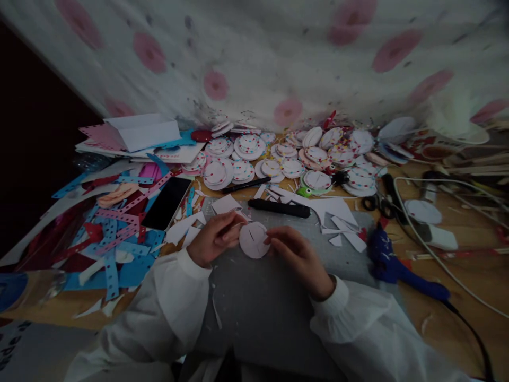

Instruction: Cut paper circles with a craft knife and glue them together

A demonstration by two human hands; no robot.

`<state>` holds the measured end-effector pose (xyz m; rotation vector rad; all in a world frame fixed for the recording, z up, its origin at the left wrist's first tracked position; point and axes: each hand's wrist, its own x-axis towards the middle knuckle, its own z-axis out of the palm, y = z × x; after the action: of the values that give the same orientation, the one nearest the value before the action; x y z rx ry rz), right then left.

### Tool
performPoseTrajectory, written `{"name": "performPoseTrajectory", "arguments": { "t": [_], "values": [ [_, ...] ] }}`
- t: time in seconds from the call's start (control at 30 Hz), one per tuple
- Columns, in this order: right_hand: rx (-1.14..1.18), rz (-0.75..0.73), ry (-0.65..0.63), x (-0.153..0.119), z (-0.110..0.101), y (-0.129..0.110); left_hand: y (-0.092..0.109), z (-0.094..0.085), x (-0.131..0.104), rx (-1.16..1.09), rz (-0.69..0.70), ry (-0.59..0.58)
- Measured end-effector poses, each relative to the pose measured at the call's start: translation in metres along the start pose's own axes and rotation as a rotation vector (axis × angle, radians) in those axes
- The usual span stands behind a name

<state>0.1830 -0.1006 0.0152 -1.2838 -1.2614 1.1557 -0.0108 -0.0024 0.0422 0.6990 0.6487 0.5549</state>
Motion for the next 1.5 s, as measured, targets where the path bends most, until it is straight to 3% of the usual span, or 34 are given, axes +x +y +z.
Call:
{"name": "performPoseTrajectory", "arguments": {
  "t": [0.1,0.17,0.27,0.4,0.57,0.67,0.7,0.77,0.87,0.97,1.03,1.13,1.27,1.33,1.43,1.5],
  "values": [
    [-0.415,-0.17,0.088,0.0,0.005,0.005,0.013,-0.009,-0.004,0.105,-0.02,0.021],
    [-0.647,-0.265,0.035,0.0,0.01,0.006,0.018,-0.014,-0.005,0.282,0.015,0.083],
    [-0.808,-0.279,-0.026,0.001,0.014,0.01,0.017,-0.021,-0.003,0.561,0.141,0.217],
    [-0.777,-0.303,0.123,0.005,0.006,0.02,0.008,-0.03,0.005,0.603,0.378,0.427],
    [-0.625,-0.348,0.438,0.005,-0.011,0.015,0.009,-0.031,0.006,0.756,0.683,0.637],
    [-0.522,-0.419,0.454,-0.002,-0.011,-0.003,0.013,-0.017,-0.004,0.794,0.839,0.718],
    [-0.493,-0.453,0.416,-0.005,-0.009,-0.01,0.012,-0.01,-0.008,0.745,0.843,0.659],
    [-0.446,-0.516,0.333,-0.01,0.001,-0.023,0.007,0.006,-0.016,0.586,0.711,0.385],
    [-0.43,-0.569,0.257,-0.016,0.014,-0.038,-0.01,0.024,-0.021,0.303,0.277,-0.111],
    [-0.533,-0.544,0.176,-0.025,0.006,-0.048,-0.025,0.029,-0.018,0.066,0.067,-0.314],
    [-0.668,-0.485,0.135,-0.037,-0.018,-0.05,-0.028,0.026,-0.014,-0.032,0.048,-0.379],
    [-0.978,-0.399,0.368,-0.064,-0.078,-0.039,-0.027,0.017,-0.01,-0.138,0.047,-0.425],
    [-1.499,-0.009,0.383,-0.098,-0.154,0.002,-0.026,0.008,-0.006,-0.193,0.0,-0.473],
    [-1.492,0.108,0.37,-0.106,-0.178,0.024,-0.027,0.006,-0.005,-0.182,-0.011,-0.493],
    [-1.317,0.025,0.311,-0.105,-0.199,0.043,-0.03,0.005,-0.004,-0.148,0.001,-0.487],
    [-1.181,-0.01,0.273,-0.1,-0.206,0.042,-0.033,0.004,-0.003,-0.122,0.034,-0.455]
  ]
}}
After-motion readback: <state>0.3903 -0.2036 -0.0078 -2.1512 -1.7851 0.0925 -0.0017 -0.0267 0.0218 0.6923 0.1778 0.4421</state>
